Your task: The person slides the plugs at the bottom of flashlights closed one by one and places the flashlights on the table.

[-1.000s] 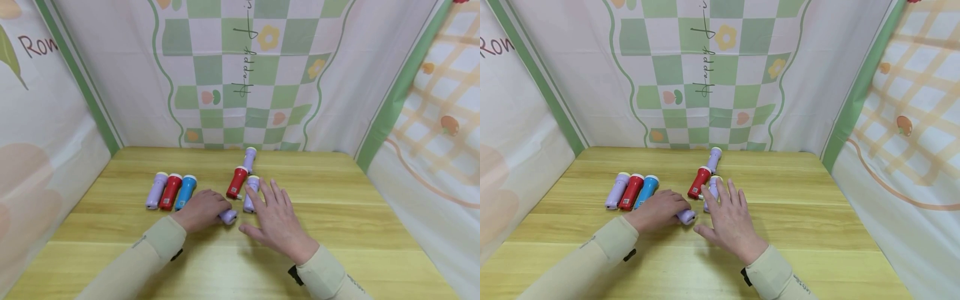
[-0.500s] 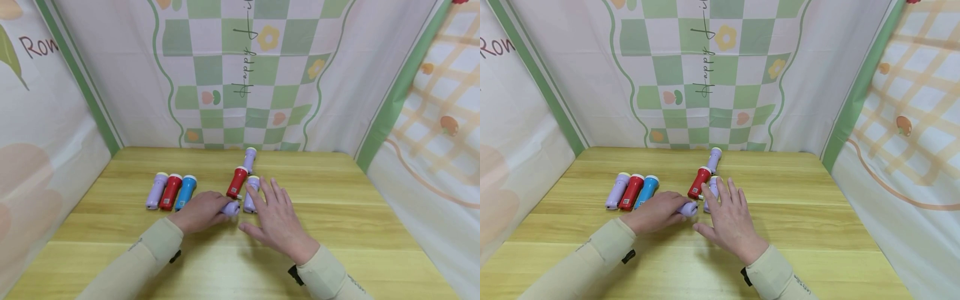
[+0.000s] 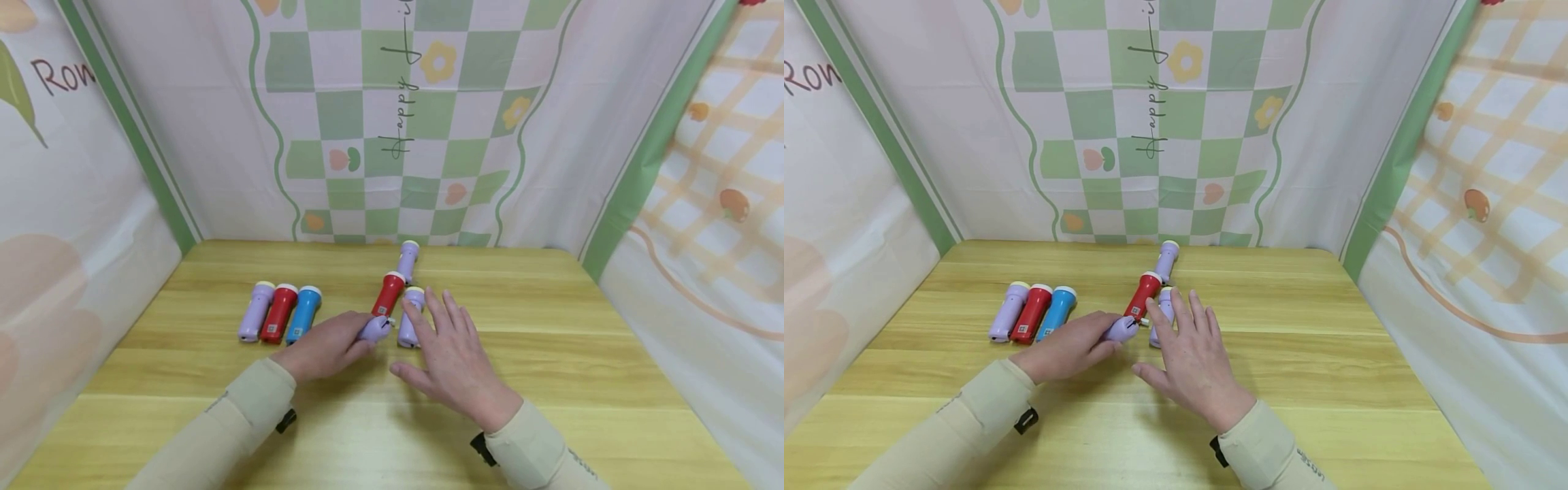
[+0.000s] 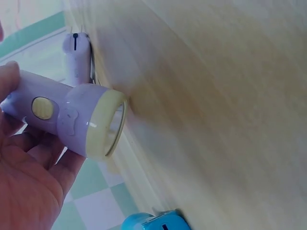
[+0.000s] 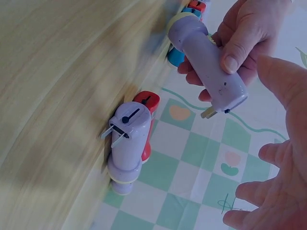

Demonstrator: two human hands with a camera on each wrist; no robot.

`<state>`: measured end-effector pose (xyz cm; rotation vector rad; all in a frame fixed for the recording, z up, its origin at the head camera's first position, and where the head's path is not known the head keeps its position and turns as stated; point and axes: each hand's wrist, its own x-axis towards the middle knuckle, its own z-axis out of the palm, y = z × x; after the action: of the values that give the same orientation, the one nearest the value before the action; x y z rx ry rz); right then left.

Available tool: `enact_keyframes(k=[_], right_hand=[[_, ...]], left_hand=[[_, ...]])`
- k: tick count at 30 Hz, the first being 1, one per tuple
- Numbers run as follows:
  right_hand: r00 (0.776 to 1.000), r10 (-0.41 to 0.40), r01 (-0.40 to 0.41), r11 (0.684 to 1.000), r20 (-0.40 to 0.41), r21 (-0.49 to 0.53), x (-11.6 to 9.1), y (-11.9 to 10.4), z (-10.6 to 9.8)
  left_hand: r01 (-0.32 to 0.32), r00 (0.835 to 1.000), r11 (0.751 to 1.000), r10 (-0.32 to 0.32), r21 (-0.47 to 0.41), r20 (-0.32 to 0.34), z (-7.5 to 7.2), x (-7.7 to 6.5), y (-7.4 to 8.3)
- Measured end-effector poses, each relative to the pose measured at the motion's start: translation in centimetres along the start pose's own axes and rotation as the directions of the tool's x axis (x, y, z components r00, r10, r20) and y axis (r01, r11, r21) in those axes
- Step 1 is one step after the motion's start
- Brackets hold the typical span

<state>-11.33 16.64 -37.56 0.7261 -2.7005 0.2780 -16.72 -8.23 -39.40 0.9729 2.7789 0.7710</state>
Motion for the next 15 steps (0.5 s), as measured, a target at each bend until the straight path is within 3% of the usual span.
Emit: enact_keyframes(k=[7, 15], right_hand=[[1.000, -0.006, 0.006, 1.000, -0.007, -0.003, 0.01, 0.01, 0.00], [0.999, -0.022, 0.022, 1.000, -0.023, -0.007, 0.07, 0.02, 0.05]], left_hand=[[0.036, 0.999, 0.985, -0.040, -0.168, -0.018, 0.04, -0.11, 0.03], [0.135, 0.990, 0.931, -0.140, -0.340, 0.009, 0.45, -0.18, 0.24]])
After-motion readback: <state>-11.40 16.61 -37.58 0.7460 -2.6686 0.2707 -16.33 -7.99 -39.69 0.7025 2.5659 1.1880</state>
